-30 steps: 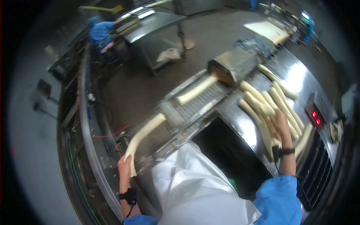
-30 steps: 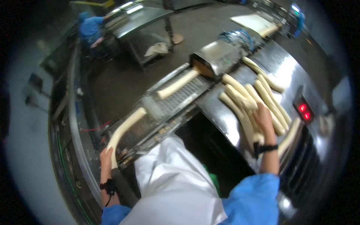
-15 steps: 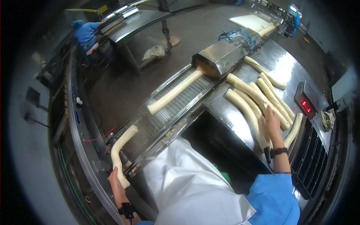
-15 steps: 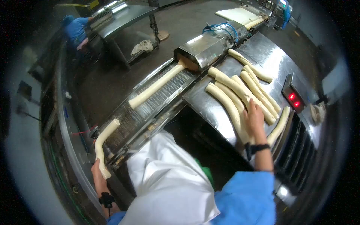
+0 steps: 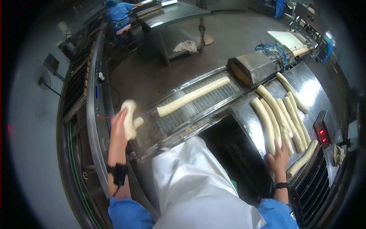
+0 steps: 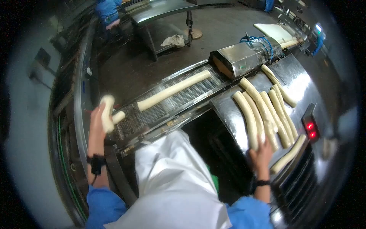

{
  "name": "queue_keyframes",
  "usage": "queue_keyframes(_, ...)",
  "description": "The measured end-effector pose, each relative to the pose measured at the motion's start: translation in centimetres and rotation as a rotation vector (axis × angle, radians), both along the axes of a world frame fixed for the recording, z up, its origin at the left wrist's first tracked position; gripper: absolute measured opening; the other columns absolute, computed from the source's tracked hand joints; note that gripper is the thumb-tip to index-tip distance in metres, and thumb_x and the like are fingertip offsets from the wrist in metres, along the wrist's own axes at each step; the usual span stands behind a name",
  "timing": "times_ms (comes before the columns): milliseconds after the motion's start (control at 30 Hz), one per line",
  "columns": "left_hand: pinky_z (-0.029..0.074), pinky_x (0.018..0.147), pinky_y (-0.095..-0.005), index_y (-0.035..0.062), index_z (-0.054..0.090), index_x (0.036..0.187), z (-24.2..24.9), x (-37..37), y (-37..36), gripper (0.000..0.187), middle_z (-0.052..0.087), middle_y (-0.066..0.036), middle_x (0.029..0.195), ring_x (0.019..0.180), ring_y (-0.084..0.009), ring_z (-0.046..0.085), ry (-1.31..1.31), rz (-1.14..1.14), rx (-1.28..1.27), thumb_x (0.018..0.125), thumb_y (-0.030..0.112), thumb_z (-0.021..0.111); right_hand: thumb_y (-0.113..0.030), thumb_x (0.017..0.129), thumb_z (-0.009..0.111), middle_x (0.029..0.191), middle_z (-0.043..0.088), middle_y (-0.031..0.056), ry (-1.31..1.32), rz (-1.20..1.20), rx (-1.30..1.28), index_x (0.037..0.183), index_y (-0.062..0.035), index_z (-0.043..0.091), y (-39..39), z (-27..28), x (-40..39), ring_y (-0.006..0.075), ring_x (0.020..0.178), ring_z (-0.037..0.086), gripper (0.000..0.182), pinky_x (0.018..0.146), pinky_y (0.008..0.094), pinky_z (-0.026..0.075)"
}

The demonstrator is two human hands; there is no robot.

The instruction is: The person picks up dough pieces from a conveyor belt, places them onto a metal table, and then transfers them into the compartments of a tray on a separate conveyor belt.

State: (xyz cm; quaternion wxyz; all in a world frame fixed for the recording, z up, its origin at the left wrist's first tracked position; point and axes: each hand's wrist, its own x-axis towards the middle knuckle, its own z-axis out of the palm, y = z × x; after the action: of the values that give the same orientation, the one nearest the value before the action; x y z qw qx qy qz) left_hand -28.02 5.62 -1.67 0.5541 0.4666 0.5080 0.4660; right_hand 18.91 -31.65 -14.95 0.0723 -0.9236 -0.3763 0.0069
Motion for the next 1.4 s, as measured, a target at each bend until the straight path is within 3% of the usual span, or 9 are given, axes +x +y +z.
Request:
queue_keyframes(233,0.043,0.049,-0.0215,0.0029,0.063,0.101,4.6,5.4,3.2,0.026,0.059,-0.001,0.073,0.057,-0.0077,0.054,-0.349,-0.355,0.16,0.088,0.026,0.065,-0.014,0.065,0.078,0.148,0.032,0.0188,0.022,0.114,0.04,0.138,-0.0273,0.047,0.3,0.7,-0.7,0.0382,0.134,0.032,0.081,0.11,0.0502,0.028)
queue_keyframes(333,0.042,0.05,-0.0213,0.0024,0.063,0.098,0.4,4.7,4.9,0.022,0.059,-0.001,0.072,0.058,-0.0069,0.055,-0.016,-0.267,0.178,0.083,0.017,0.07,-0.012,0.065,0.078,0.149,0.031,0.0192,-0.026,0.071,0.119,0.138,-0.0287,0.047,-1.3,-0.1,-2.2,0.0384,0.135,0.031,0.081,0.111,0.0488,0.028)
queue_keyframes(433,0.051,0.07,-0.0346,-0.0015,0.065,0.098,-8.6,2.0,7.3,0.04,0.068,-0.013,0.083,0.075,-0.0227,0.065,0.685,-0.363,0.274,0.069,0.024,0.078,-0.018,0.069,0.074,0.142,0.034,0.0248,-0.129,0.074,0.172,0.138,-0.0208,0.047,-1.8,-0.8,-3.0,0.0449,0.127,0.037,0.074,0.105,0.0499,0.033)
queue_keyframes(633,0.05,0.082,-0.0439,0.0048,0.066,0.105,-11.9,-0.8,6.6,0.046,0.066,-0.02,0.094,0.09,-0.0371,0.063,1.473,-0.428,0.499,0.063,0.019,0.078,-0.02,0.068,0.08,0.151,0.025,0.0201,-0.043,0.012,0.007,0.141,-0.0303,0.043,-0.6,0.2,-3.6,0.041,0.135,0.03,0.083,0.109,0.0493,0.032)
queue_keyframes(933,0.051,0.078,-0.0459,0.0061,0.069,0.095,-11.3,-3.4,4.9,0.033,0.066,-0.021,0.093,0.087,-0.0397,0.063,1.327,-0.334,0.408,0.066,0.021,0.071,-0.027,0.064,0.078,0.145,0.03,0.0285,0.059,0.115,-0.03,0.14,-0.0221,0.044,5.2,0.5,-2.7,0.0461,0.131,0.033,0.084,0.108,0.0485,0.033)
queue_keyframes(1033,0.051,0.074,-0.042,0.0019,0.069,0.094,-8.4,-4.1,4.0,0.038,0.067,-0.022,0.085,0.082,-0.0354,0.066,1.3,-0.484,0.309,0.063,0.024,0.072,-0.023,0.06,0.072,0.126,0.044,0.0292,-0.035,0.199,0.056,0.124,-0.012,0.055,5.5,-1.0,-1.7,0.0451,0.111,0.046,0.067,0.095,0.0497,0.04)
queue_keyframes(1167,0.049,0.066,-0.0292,-0.0087,0.067,0.093,-8.8,-6.0,0.8,0.037,0.068,-0.012,0.083,0.077,-0.0196,0.065,0.389,-0.555,-0.324,0.068,0.019,0.067,-0.025,0.059,0.076,0.124,0.045,0.0282,0.131,0.148,-0.088,0.123,-0.0092,0.055,7.3,0.6,-1.4,0.044,0.113,0.046,0.069,0.097,0.0472,0.04)
queue_keyframes(1200,0.051,0.08,-0.0313,-0.008,0.061,0.112,-9.8,-6.0,-0.3,0.047,0.067,-0.015,0.101,0.086,-0.0232,0.065,0.148,-0.554,-0.436,0.068,0.009,0.065,-0.027,0.06,0.078,0.128,0.044,0.0278,0.192,0.095,-0.187,0.13,-0.0092,0.052,8.0,1.0,-1.7,0.0438,0.118,0.044,0.076,0.101,0.0462,0.038)
queue_keyframes(1400,0.051,0.089,-0.0388,-0.0018,0.049,0.126,-7.9,-2.8,-5.9,0.057,0.062,-0.015,0.11,0.099,-0.0259,0.062,-0.692,-0.343,-0.482,0.072,0.012,0.061,-0.024,0.058,0.076,0.123,0.048,0.0289,0.143,0.205,-0.075,0.128,-0.0049,0.053,8.7,-1.0,-0.7,0.0433,0.112,0.048,0.076,0.098,0.0457,0.041)
